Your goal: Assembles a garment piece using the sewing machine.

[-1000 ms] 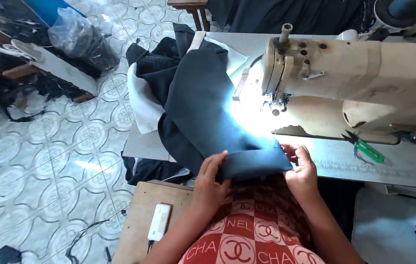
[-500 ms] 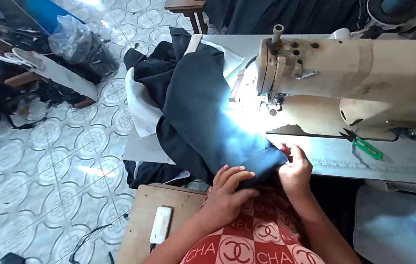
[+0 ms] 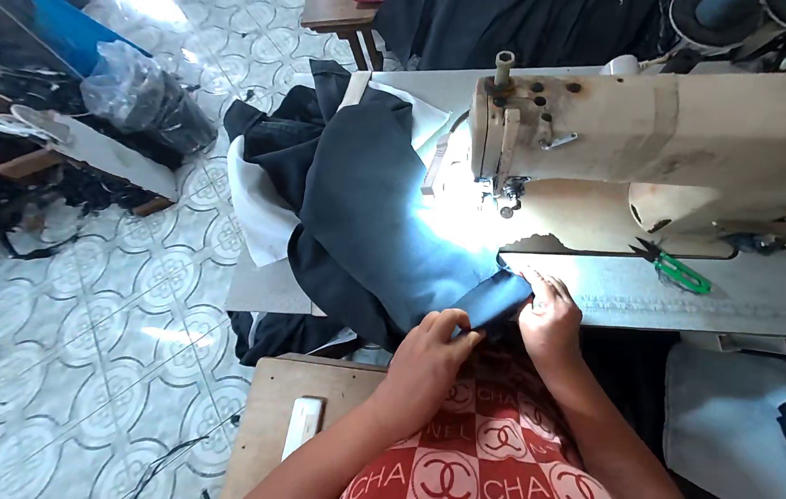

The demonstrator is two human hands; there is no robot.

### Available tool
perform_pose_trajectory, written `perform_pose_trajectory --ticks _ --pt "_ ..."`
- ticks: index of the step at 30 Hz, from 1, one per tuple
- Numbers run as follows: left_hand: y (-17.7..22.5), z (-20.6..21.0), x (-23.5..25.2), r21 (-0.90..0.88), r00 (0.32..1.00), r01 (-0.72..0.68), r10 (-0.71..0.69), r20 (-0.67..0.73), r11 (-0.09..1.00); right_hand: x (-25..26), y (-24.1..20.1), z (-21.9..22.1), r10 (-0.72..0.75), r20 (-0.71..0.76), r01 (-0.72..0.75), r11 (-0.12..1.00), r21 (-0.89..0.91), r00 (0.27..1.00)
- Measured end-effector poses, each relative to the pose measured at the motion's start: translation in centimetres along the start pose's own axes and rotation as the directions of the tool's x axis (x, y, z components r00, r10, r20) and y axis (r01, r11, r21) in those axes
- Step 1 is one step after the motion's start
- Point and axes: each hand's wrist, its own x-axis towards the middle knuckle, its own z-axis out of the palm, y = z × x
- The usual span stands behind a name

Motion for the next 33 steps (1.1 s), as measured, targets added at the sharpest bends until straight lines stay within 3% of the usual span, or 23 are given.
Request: perform_pose_trajectory --ticks 5,7,10,12,15,18,21,24,28,30,33 --pt "0.4 -0.5 1.5 0.079 1.000 0.025 -0.027 0.016 0.997 -0.6 -0.4 -1.4 -0.013 0.137 0.006 0.998 0.058 0.990" --pt "0.4 -1.1 2.0 0.081 1.000 0.029 -0.028 -0.001 0.996 -0.8 -1.0 -3.3 -0.131 0.201 0.105 0.985 0.137 0.971" --pt "0.3 -1.9 3.1 0.089 0.999 0.027 -0.025 -0.027 0.996 -1.9 -2.2 -4.5 -0.340 0.159 0.301 0.927 0.226 0.927" --pt "0.4 -2.5 3.8 0.109 1.000 0.018 -0.015 -0.027 0.994 -2.5 -2.5 -3.6 -0.409 0.203 0.394 0.912 0.111 0.890" --pt "-0.2 -4.8 5.1 0.193 0.999 0.022 -0.014 -0.046 0.981 -3.0 -1.2 -1.9 -0.395 0.324 0.443 0.892 -0.090 0.860" --pt "-3.1 -8.1 6.4 0.341 0.998 -0.028 0.045 -0.044 0.940 -3.7 -0.1 -2.7 -0.452 0.167 0.467 0.882 -0.062 0.876" --pt "-5.7 -10.0 7.4 0.360 0.977 -0.206 0.210 0.028 0.910 -4.0 0.9 -3.8 -0.389 0.051 0.391 0.920 -0.033 0.920" --pt "-7.0 -9.6 8.3 0.066 0.912 -0.408 0.402 0.084 0.911 -3.8 2.0 -3.8 -0.249 0.050 0.246 0.968 0.049 0.967" --pt "-7.3 -7.1 9.0 -0.210 0.925 -0.358 0.376 0.048 0.910 -3.7 2.2 -3.9 -0.106 0.196 0.056 0.967 0.248 0.975" --pt "-6.5 -6.8 9.3 -0.240 0.940 -0.324 0.341 0.031 0.915 -3.5 1.7 -4.5 -0.058 0.180 -0.005 0.944 0.330 0.982" --pt "-4.7 -6.4 9.8 -0.212 0.912 -0.399 0.411 0.009 0.892 -1.9 -0.6 -5.6 -0.045 0.114 -0.002 0.925 0.381 0.992"
